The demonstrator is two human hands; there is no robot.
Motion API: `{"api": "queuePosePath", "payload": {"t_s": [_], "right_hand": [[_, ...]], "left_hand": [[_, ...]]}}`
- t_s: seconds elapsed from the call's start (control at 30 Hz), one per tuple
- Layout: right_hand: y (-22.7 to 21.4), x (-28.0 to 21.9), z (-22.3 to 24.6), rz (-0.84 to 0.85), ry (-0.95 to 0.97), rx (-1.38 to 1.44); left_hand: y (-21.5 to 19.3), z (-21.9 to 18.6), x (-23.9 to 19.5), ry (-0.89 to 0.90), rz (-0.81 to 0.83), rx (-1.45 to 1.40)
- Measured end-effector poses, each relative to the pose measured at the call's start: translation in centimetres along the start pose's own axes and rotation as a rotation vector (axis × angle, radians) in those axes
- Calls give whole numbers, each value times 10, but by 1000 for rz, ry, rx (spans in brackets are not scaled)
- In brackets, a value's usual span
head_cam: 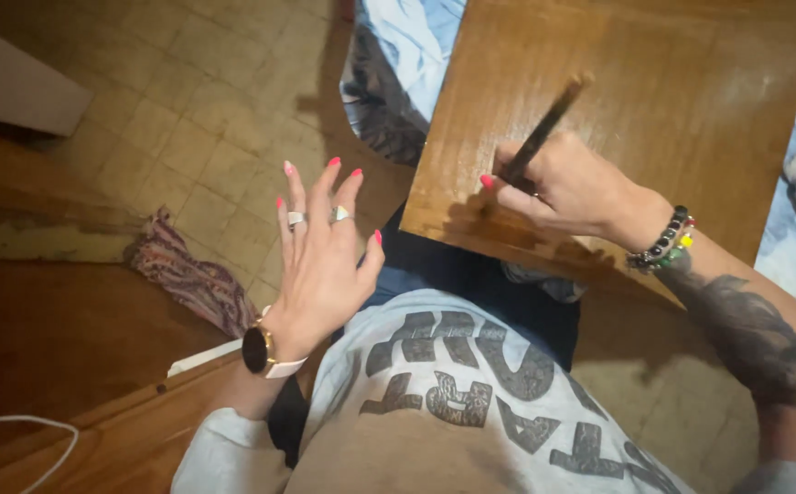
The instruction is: Applying a finish or stain to a wooden board using a brush
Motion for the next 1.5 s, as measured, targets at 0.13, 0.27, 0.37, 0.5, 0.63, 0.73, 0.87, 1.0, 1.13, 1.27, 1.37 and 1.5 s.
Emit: {"api": "queuePosePath", "payload": {"t_s": [0.13, 0.27, 0.37, 0.5, 0.63, 0.73, 0.87, 1.0, 1.13, 1.27, 1.37, 1.5], "right_hand": [[4, 14, 6, -19, -73, 46], [15, 22, 5, 68, -175, 109], [11, 14, -8, 121, -161, -14], [20, 27, -13, 81, -167, 20], [22, 28, -10, 64, -244, 116], [17, 20, -15, 138, -218, 33], [25, 32, 5, 10, -226, 78], [25, 29, 15, 84, -234, 7], [14, 16, -2, 283, -110, -126], [17, 25, 11, 221, -99, -17], [28, 30, 24, 217, -120, -25], [25, 12, 6, 336, -58, -28]], "left_hand": [[13, -3, -2, -38, 69, 58], [24, -3, -7, -97, 184, 61], [26, 1, -13, -151, 209, 77], [27, 7, -19, -191, 198, 91], [34, 13, -22, -228, 239, 79], [39, 15, -24, -244, 264, 74], [42, 12, -21, -222, 313, 50], [44, 17, -22, -228, 344, 47], [56, 30, -26, -271, 446, 92], [74, 41, -32, -294, 638, 244], [92, 50, -41, -283, 765, 245], [84, 46, -42, -280, 826, 194]]}}
Point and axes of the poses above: each hand's wrist, its own x-axis towards the middle knuckle, its own y-axis out of the palm, z = x × y, the point moved 5 cm from there along x, towards the middle knuckle, and after that the axes turned 3 degrees about -x, right-handed, at the moved point
